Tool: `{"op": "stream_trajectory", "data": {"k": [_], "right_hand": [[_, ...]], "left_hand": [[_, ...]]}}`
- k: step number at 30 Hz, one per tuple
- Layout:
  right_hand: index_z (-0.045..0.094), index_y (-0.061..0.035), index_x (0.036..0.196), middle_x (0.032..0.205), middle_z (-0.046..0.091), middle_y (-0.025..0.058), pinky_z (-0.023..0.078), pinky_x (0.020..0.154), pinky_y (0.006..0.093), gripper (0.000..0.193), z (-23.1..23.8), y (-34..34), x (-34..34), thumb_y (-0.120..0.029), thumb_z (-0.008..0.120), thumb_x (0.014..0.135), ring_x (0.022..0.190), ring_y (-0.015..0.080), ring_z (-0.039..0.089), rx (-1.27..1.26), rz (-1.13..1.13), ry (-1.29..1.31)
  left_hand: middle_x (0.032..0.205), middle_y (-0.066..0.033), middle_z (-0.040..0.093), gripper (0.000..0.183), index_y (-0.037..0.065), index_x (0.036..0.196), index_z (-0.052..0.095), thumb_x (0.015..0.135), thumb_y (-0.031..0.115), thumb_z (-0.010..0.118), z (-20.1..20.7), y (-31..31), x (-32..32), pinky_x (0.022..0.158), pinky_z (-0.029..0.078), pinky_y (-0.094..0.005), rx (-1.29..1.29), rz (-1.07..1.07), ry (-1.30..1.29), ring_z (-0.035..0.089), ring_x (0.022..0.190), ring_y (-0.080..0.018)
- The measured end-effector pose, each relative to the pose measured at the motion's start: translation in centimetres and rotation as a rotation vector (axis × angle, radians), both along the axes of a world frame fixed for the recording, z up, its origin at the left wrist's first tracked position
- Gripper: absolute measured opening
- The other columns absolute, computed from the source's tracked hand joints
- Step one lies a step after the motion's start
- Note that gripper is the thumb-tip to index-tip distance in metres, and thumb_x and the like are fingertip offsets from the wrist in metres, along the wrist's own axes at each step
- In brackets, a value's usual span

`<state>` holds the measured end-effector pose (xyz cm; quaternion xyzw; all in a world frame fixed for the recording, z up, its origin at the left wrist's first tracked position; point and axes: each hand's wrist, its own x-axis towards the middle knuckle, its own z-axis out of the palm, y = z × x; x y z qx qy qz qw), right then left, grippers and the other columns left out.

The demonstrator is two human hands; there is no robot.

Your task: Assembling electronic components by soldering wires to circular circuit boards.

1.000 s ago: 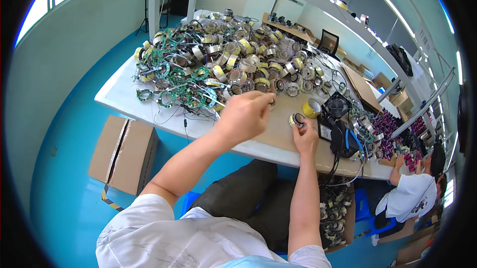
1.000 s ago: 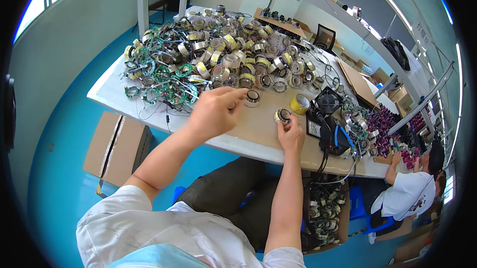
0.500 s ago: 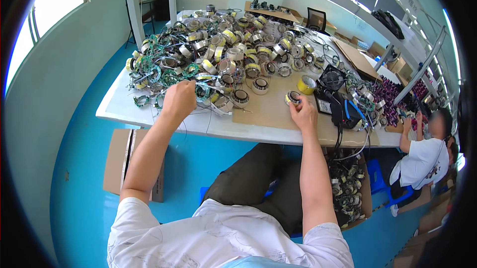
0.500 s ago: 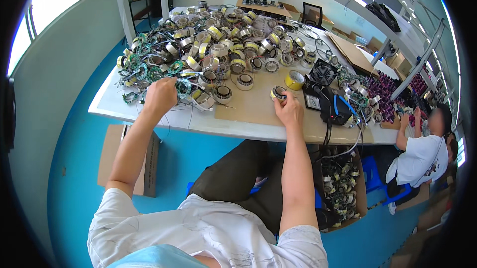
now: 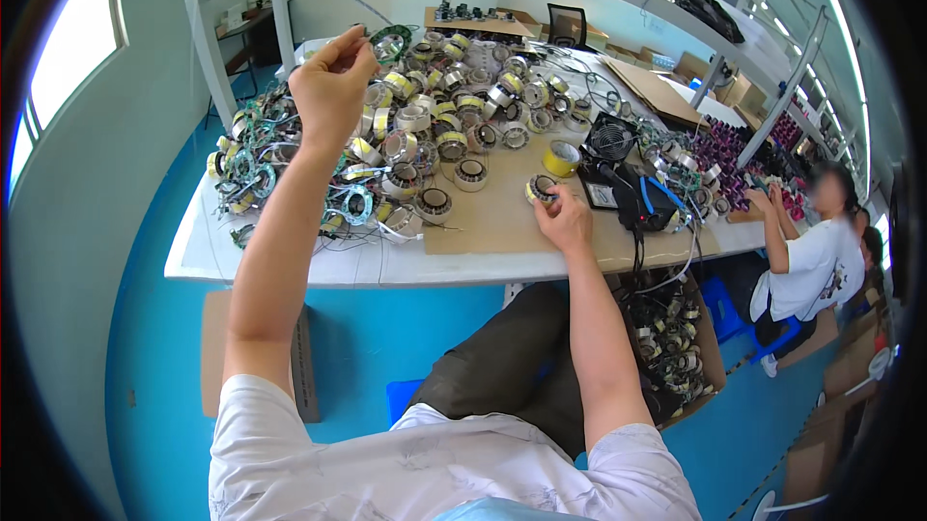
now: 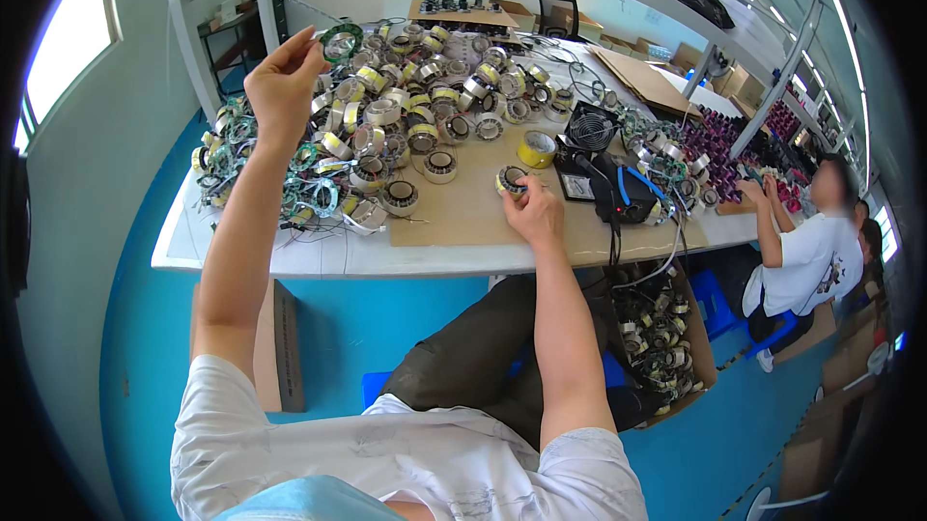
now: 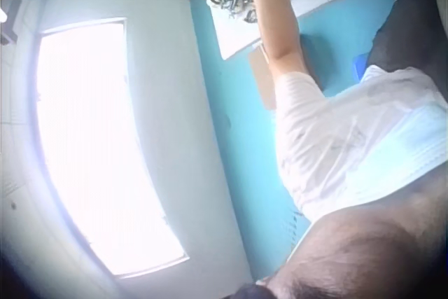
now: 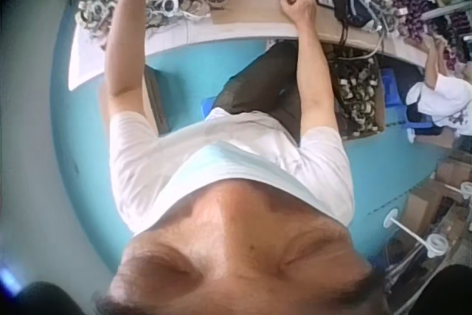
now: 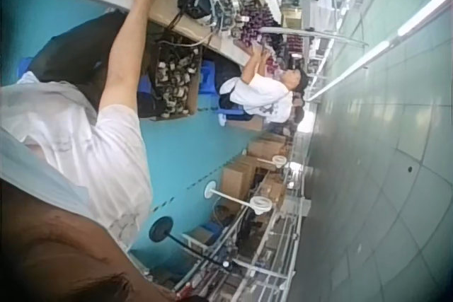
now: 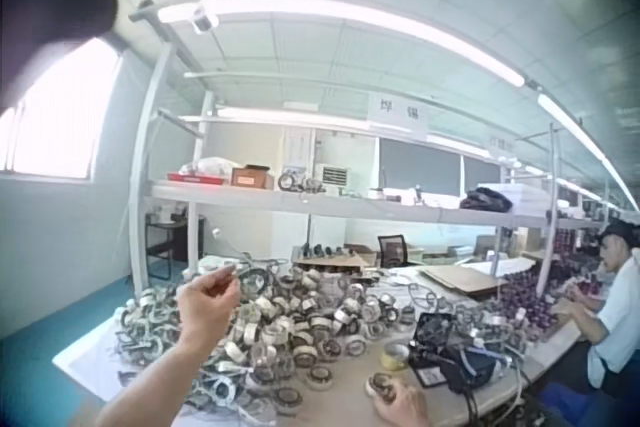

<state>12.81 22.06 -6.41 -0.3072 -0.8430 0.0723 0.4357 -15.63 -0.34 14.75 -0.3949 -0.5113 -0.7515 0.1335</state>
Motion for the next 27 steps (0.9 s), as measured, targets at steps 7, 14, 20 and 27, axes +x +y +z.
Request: {"op": "stream_trajectory", "data": {"k": [7,14,20,27], "right_hand": [[0.063,-0.0124,0.098,0.061,0.063,0.0047,0.051,0.057,0.0431,0.030,-0.1,0.4,0.3,-0.030,0.077,0.079,0.060,0.0276,0.066,-0.024,-0.048,-0.021],[0.062,-0.0078,0.112,0.058,0.064,0.0044,0.049,0.052,0.0353,0.038,0.0,-0.6,0.6,-0.026,0.076,0.083,0.052,0.0218,0.065,-0.090,-0.022,0.114],[0.067,-0.0014,0.108,0.061,0.062,0.0015,0.042,0.047,0.0229,0.019,0.0,-1.1,0.9,-0.009,0.070,0.090,0.046,0.0091,0.055,0.038,0.087,0.398],[0.069,0.0036,0.106,0.080,0.072,0.0087,0.039,0.041,0.0183,0.041,6.8,0.7,-0.5,-0.033,0.051,0.105,0.052,0.0067,0.058,-0.944,0.764,0.674]], "left_hand": [[0.090,-0.0029,0.071,0.026,0.000,0.113,0.073,0.087,-0.001,0.072,-5.9,8.5,10.5,0.069,0.055,-0.0220,0.055,-0.270,0.021,0.065,0.076,-0.0073],[0.095,-0.0088,0.072,0.024,-0.010,0.114,0.068,0.092,0.000,0.068,-10.7,14.9,11.7,0.070,0.057,-0.0247,-0.017,-0.588,-0.429,0.071,0.077,-0.0140],[0.090,-0.0082,0.072,0.031,0.001,0.111,0.072,0.080,-0.008,0.073,-14.3,14.2,11.6,0.059,0.055,-0.0255,-0.038,0.006,0.430,0.070,0.075,-0.0151],[0.107,-0.0132,0.073,0.036,-0.001,0.107,0.072,0.072,-0.005,0.070,-14.4,14.2,11.0,0.068,0.061,-0.0313,0.097,-0.054,0.913,0.073,0.089,-0.0271]]}}
